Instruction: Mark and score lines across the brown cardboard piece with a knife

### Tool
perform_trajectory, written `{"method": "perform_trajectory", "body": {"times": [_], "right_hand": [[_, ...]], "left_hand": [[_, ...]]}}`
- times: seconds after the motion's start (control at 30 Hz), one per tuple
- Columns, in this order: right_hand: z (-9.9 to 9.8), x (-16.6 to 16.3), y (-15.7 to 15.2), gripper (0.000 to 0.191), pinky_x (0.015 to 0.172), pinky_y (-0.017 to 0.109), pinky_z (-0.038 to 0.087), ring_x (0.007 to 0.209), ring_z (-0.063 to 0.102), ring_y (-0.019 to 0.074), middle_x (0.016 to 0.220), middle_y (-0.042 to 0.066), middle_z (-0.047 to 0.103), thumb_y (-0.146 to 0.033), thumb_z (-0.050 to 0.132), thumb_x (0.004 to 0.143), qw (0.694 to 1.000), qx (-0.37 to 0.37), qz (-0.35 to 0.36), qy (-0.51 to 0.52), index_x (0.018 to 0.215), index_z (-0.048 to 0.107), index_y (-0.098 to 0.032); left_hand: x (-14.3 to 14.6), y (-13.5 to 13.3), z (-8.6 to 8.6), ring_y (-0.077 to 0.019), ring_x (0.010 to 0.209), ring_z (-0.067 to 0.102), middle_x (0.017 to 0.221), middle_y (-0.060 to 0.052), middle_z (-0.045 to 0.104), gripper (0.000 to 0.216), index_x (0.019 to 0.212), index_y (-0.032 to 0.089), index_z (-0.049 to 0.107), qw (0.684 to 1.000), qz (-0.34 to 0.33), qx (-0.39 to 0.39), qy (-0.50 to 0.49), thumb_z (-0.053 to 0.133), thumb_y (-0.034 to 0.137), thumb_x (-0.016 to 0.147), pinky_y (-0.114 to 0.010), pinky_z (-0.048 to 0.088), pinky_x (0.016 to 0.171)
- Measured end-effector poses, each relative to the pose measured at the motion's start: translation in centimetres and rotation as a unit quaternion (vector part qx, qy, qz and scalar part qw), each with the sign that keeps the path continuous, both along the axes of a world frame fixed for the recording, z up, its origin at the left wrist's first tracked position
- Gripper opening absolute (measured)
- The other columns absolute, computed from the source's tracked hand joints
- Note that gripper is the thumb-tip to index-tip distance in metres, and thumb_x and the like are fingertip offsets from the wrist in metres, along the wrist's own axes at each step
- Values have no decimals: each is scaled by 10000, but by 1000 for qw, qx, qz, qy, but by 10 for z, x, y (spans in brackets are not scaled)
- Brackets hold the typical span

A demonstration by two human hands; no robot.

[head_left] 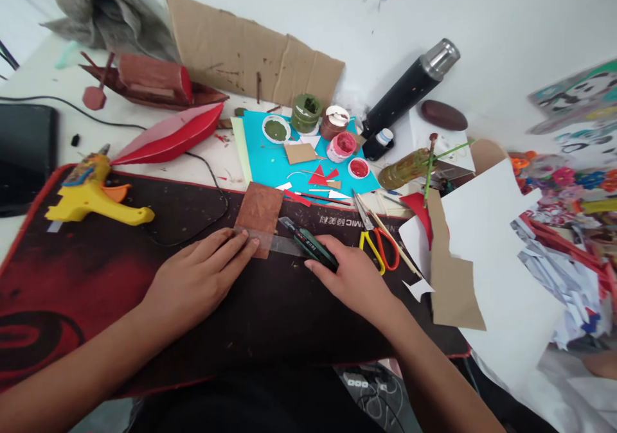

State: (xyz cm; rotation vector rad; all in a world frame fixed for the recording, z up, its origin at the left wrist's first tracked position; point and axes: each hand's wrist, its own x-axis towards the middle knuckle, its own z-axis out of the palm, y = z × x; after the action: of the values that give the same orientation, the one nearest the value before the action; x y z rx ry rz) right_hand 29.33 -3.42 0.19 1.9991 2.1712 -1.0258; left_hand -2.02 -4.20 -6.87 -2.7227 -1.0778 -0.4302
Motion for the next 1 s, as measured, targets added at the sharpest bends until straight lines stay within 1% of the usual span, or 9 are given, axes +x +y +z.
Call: {"method": "perform_trajectory", "body": {"times": [0.1, 0.2, 0.3, 0.4, 0.53, 0.77, 0.87, 1.0], "right_hand": [[10, 1, 5, 396, 967, 449, 642, 1165, 839, 347, 1264, 79, 872, -395, 733, 1069, 999, 6, 8, 32, 1447, 731, -278], [21, -4, 10, 405, 1017, 446, 638, 1201, 834, 321, 1356, 68, 854, -373, 695, 1097, 997, 18, 44, 55, 1494, 711, -293], [27, -12, 17, 421, 1064, 452, 624, 1261, 815, 316, 1443, 79, 823, -353, 659, 1128, 994, 36, 94, 39, 1542, 683, -282], [30, -19, 23, 428, 1070, 450, 618, 1278, 803, 310, 1442, 93, 822, -352, 657, 1144, 989, 47, 140, 8, 1563, 668, -267], [34, -23, 30, 393, 1027, 431, 615, 1239, 810, 304, 1378, 98, 841, -334, 666, 1148, 981, 36, 190, -23, 1533, 684, -262], [38, -30, 39, 350, 892, 377, 566, 1121, 821, 297, 1272, 94, 857, -355, 624, 1178, 968, 38, 234, -81, 1503, 681, -239], [39, -34, 42, 330, 830, 350, 531, 1083, 817, 285, 1245, 85, 856, -353, 619, 1184, 964, 28, 243, -101, 1490, 680, -247], [41, -36, 44, 316, 820, 344, 509, 1090, 811, 283, 1255, 86, 855, -359, 620, 1184, 963, 22, 243, -111, 1474, 685, -250]], "left_hand": [[-1, 0, -3, -292, 1333, 717, 1394, -146, 807, 468, 1476, 156, 733, 1000, 0, -11, 1, 526, 105, 1059, -388, 625, 1059], [-1, -1, -5, -292, 1367, 705, 1407, -147, 801, 510, 1508, 174, 717, 999, 1, -31, -23, 536, 95, 1037, -384, 625, 1068], [0, -1, -6, -295, 1374, 700, 1395, -152, 799, 528, 1502, 174, 719, 998, 0, -34, -46, 532, 73, 1019, -384, 622, 1075], [3, 0, -5, -293, 1350, 706, 1369, -157, 799, 523, 1456, 163, 740, 999, 0, -18, -49, 506, 39, 1004, -373, 638, 1009], [5, 0, -3, -282, 1333, 706, 1372, -164, 787, 534, 1422, 160, 753, 999, -1, -11, -50, 499, 7, 978, -360, 640, 978], [8, 1, 1, -272, 1280, 716, 1348, -167, 791, 523, 1390, 138, 762, 999, 2, -5, -36, 478, -8, 976, -348, 643, 913], [7, 1, 0, -278, 1276, 714, 1341, -164, 792, 519, 1389, 142, 763, 999, 2, -5, -49, 494, -7, 970, -344, 636, 872], [7, 0, -2, -285, 1289, 708, 1351, -167, 789, 511, 1406, 144, 754, 998, 0, -13, -54, 513, 9, 977, -349, 633, 846]]}}
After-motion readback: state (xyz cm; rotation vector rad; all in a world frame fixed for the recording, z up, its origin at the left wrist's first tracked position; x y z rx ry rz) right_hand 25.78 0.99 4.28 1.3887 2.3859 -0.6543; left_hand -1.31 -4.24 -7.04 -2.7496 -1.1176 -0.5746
